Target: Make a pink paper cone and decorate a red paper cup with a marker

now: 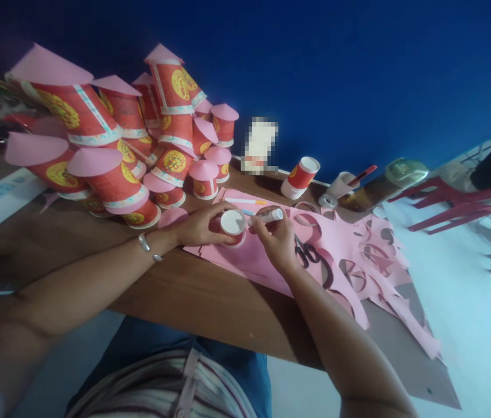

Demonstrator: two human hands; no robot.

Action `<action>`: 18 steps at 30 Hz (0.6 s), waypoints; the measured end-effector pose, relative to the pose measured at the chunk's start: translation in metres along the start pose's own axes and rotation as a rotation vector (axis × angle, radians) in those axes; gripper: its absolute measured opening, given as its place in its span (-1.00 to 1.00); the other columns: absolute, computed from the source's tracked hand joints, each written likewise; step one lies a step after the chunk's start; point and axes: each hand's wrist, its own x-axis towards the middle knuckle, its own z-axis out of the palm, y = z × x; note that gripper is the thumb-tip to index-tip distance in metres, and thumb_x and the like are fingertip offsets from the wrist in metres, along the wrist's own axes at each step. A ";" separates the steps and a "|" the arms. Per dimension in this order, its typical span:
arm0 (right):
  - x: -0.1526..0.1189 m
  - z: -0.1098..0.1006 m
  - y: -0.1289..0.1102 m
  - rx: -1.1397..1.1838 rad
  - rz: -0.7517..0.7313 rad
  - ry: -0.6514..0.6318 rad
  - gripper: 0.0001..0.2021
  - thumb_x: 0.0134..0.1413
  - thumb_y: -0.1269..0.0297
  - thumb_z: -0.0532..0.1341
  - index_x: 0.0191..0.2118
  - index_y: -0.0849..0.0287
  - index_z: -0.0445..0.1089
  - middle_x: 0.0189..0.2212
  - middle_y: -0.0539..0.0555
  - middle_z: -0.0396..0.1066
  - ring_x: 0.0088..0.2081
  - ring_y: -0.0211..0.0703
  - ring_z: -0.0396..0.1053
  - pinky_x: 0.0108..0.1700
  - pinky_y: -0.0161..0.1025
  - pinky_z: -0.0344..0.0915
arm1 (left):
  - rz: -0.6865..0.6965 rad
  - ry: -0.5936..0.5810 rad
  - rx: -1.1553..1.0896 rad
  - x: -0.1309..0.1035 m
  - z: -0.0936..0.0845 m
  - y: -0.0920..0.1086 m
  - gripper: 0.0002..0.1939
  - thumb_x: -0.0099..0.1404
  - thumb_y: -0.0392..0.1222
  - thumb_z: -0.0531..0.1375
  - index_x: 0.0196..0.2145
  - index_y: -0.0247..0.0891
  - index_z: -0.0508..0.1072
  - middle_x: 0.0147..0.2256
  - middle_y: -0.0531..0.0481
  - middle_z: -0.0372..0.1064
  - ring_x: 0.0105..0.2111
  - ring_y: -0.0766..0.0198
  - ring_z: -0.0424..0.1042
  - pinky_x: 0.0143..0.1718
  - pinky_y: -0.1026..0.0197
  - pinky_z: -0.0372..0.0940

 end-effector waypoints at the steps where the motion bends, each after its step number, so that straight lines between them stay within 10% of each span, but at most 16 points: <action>1: 0.000 0.000 -0.001 0.022 0.009 0.001 -0.67 0.10 0.00 0.42 -0.27 0.13 0.41 -0.47 -0.03 0.51 -0.49 -0.19 0.52 -0.41 -0.22 0.55 | 0.008 -0.022 -0.021 0.000 -0.001 0.001 -0.42 0.12 -0.19 0.48 0.07 -0.20 0.43 0.05 -0.13 0.51 0.09 0.03 0.51 0.20 -0.07 0.36; 18: -0.002 0.001 0.002 -0.033 -0.047 -0.016 -0.68 0.11 0.00 0.43 -0.25 0.11 0.39 -0.39 -0.02 0.49 -0.42 -0.19 0.53 -0.39 -0.22 0.57 | -0.053 0.048 -0.016 0.001 0.005 -0.011 -0.27 -0.01 -0.11 0.55 0.07 -0.19 0.37 0.02 -0.12 0.46 0.05 0.03 0.49 0.15 -0.08 0.37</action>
